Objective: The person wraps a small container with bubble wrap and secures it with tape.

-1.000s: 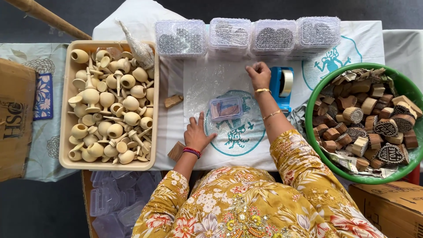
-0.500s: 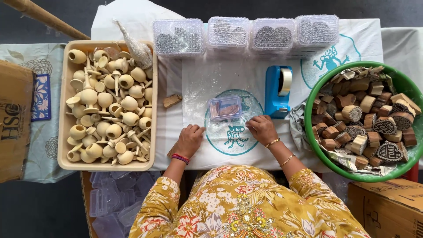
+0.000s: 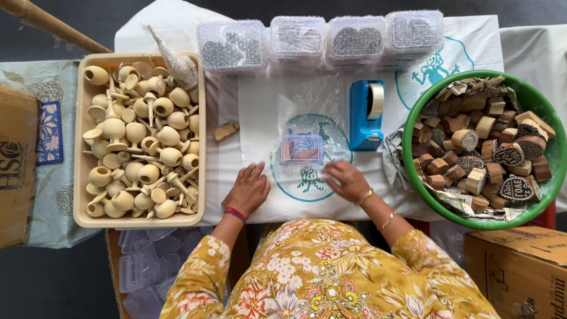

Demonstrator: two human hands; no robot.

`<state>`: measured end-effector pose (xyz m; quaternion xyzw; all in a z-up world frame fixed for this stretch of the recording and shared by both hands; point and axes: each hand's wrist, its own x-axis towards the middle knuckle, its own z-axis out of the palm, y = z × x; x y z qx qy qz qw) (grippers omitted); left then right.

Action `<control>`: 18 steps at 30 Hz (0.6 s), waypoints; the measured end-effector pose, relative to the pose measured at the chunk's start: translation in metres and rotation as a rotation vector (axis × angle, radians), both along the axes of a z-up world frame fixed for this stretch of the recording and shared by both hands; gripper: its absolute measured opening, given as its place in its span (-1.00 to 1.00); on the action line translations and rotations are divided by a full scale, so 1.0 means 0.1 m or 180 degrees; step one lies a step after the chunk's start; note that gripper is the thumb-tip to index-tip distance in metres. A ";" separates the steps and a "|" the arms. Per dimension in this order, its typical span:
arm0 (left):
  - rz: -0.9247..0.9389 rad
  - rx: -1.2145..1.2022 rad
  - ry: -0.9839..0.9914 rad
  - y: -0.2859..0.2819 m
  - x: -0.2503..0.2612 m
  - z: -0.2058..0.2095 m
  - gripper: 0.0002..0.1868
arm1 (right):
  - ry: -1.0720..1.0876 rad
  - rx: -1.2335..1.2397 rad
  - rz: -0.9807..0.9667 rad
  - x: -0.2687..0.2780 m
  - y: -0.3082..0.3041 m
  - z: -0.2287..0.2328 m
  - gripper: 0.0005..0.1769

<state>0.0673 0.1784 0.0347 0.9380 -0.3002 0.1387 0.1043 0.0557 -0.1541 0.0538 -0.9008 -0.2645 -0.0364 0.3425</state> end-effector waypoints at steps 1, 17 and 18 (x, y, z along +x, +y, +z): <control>-0.0002 -0.0001 0.0009 -0.07 0.04 -0.04 -0.79 | 0.0009 -0.0001 -0.0002 0.10 0.04 -0.01 -0.83; 0.1267 0.0037 0.2404 -0.15 0.54 -0.13 0.38 | 0.0989 -0.1113 -0.0355 0.79 0.30 -0.05 0.15; 0.1259 0.0183 0.2415 -0.13 0.54 -0.13 0.48 | 0.1005 -0.1106 -0.0368 0.79 0.30 -0.10 0.17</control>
